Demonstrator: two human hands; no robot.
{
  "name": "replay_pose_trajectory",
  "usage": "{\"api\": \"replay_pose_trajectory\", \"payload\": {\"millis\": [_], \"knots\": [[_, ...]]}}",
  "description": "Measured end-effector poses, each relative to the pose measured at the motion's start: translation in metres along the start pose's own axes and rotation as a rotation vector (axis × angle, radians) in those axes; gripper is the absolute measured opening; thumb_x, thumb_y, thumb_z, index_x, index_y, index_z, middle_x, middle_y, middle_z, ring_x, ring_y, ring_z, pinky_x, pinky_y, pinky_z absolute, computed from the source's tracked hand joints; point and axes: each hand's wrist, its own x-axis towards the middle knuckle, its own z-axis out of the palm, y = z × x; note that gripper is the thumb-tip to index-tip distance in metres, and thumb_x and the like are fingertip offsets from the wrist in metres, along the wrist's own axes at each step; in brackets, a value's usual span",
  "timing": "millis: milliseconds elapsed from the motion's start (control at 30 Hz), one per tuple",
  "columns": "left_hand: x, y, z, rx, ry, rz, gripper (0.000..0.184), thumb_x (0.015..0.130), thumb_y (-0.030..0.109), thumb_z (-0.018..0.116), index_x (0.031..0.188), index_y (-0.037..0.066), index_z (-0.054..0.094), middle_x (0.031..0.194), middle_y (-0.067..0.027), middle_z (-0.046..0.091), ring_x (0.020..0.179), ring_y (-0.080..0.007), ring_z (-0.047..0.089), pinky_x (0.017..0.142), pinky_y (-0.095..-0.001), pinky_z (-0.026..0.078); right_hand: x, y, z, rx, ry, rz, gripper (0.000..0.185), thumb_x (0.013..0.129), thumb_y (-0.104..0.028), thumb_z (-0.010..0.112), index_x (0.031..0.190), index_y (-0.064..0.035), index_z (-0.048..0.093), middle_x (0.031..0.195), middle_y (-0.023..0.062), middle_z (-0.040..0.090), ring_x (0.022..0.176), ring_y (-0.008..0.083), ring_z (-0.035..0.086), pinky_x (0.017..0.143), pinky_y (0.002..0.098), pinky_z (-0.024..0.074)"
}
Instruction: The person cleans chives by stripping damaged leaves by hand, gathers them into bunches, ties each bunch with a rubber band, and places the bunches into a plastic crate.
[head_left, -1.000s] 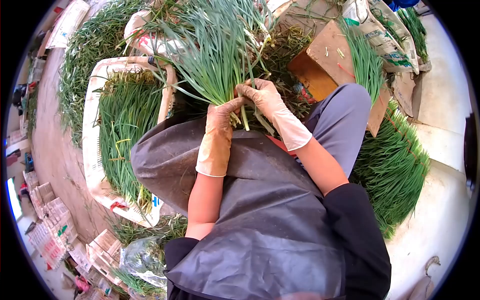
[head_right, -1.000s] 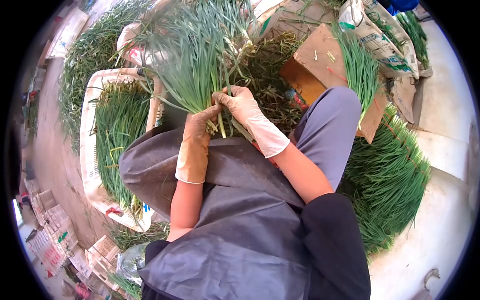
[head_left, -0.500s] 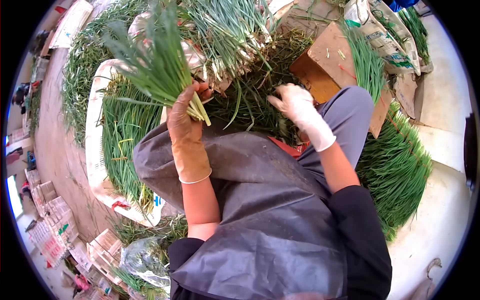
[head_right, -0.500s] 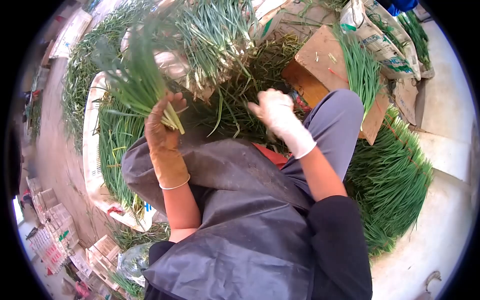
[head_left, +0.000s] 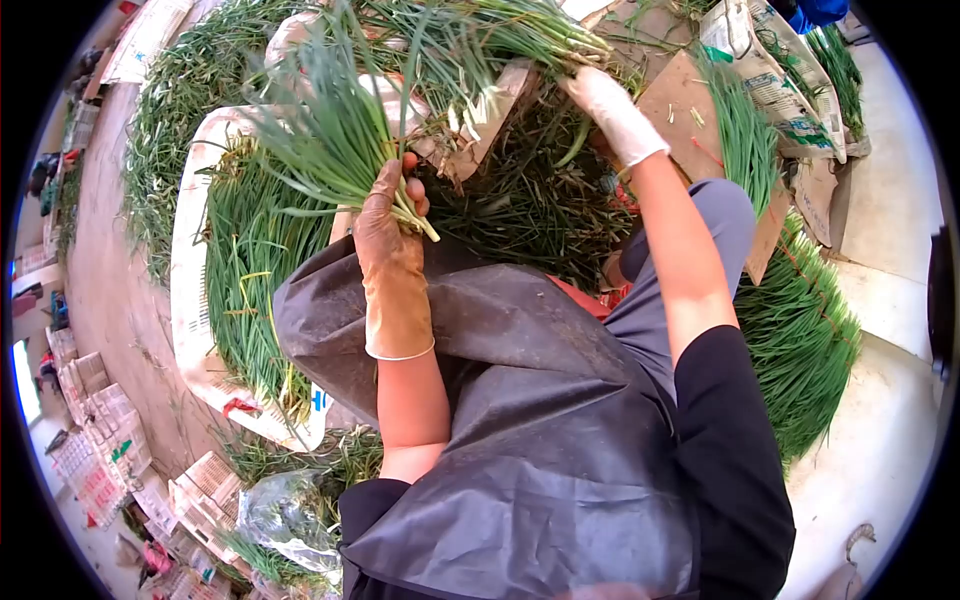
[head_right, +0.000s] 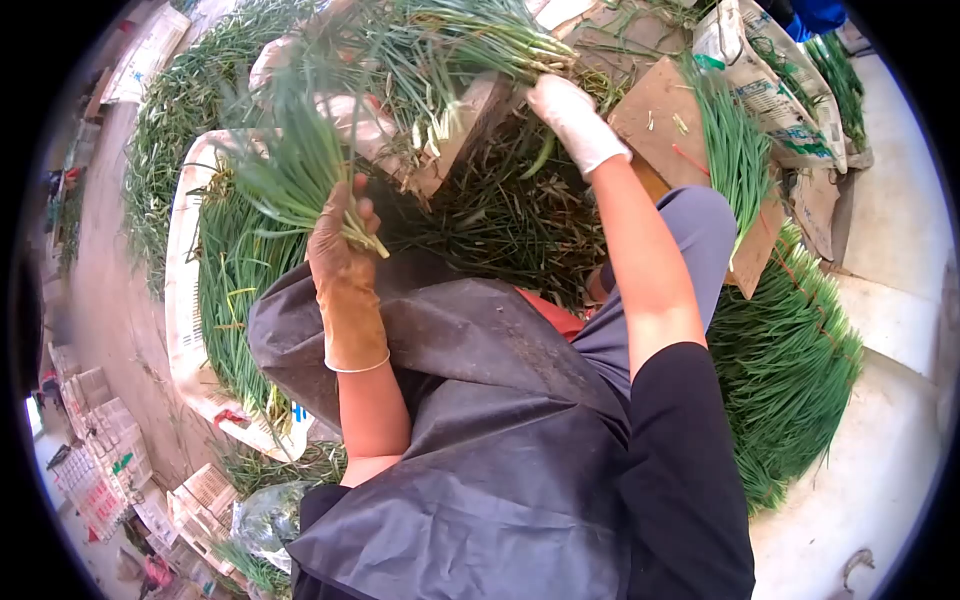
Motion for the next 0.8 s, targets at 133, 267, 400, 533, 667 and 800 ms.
{"api": "replay_pose_trajectory", "payload": {"millis": [133,267,400,533,667,800], "knots": [[0.007,-0.010,-0.003,0.016,0.045,0.038,0.023,0.081,0.013,0.066,0.100,0.004,0.058,0.082,-0.0055,0.062,0.060,-0.0112,0.054,0.051,-0.0230,0.042,-0.093,-0.037,-0.026,-0.294,0.479,0.014,0.047,0.085,-0.044,0.051,0.107,-0.0035,0.059,0.095,0.0180,0.063,0.088,0.0259,0.062,0.078,0.0360,0.0496],[0.026,-0.043,-0.010,0.002,0.131,-0.237,0.015,0.083,0.014,0.063,0.093,0.005,0.056,0.071,-0.0050,0.058,0.053,-0.0127,0.051,0.046,-0.0246,0.042,-0.097,-0.112,0.016,0.083,0.095,-0.075,0.041,0.086,-0.042,0.050,0.104,-0.0055,0.057,0.089,0.0157,0.064,0.088,0.0278,0.062,0.076,0.0384,0.0479],[0.022,-0.042,-0.006,-0.013,0.123,-0.254,0.018,0.084,0.013,0.061,0.100,0.005,0.057,0.075,-0.0060,0.060,0.052,-0.0126,0.051,0.045,-0.0237,0.040,-0.070,-0.113,0.034,0.264,0.132,-0.141,0.035,0.087,-0.037,0.052,0.097,-0.0052,0.059,0.083,0.0166,0.063,0.083,0.0325,0.062,0.070,0.0399,0.0475],[0.014,-0.032,-0.003,-0.111,0.075,-0.115,0.031,0.083,0.008,0.060,0.114,0.006,0.054,0.086,-0.0070,0.062,0.056,-0.0123,0.052,0.048,-0.0234,0.039,-0.111,-0.055,0.015,0.836,-0.113,-0.488,0.028,0.083,-0.034,0.054,0.089,-0.0086,0.065,0.080,0.0126,0.065,0.073,0.0294,0.062,0.068,0.0380,0.0481],[0.014,-0.028,-0.004,-0.158,-0.007,-0.014,0.035,0.082,0.008,0.061,0.115,0.006,0.053,0.088,-0.0072,0.062,0.058,-0.0120,0.052,0.050,-0.0227,0.038,-0.130,-0.005,0.061,-0.145,-0.596,-0.355,0.030,0.083,-0.035,0.055,0.087,-0.0067,0.065,0.080,0.0127,0.065,0.071,0.0285,0.062,0.067,0.0384,0.0485],[0.009,-0.032,0.000,-0.112,-0.077,-0.059,0.031,0.081,0.007,0.062,0.111,0.004,0.055,0.086,-0.0064,0.062,0.058,-0.0115,0.052,0.049,-0.0227,0.038,-0.143,-0.046,0.023,0.399,-0.138,-0.361,0.049,0.082,-0.049,0.053,0.095,-0.0030,0.063,0.086,0.0187,0.062,0.082,0.0300,0.062,0.073,0.0381,0.0466]]}}
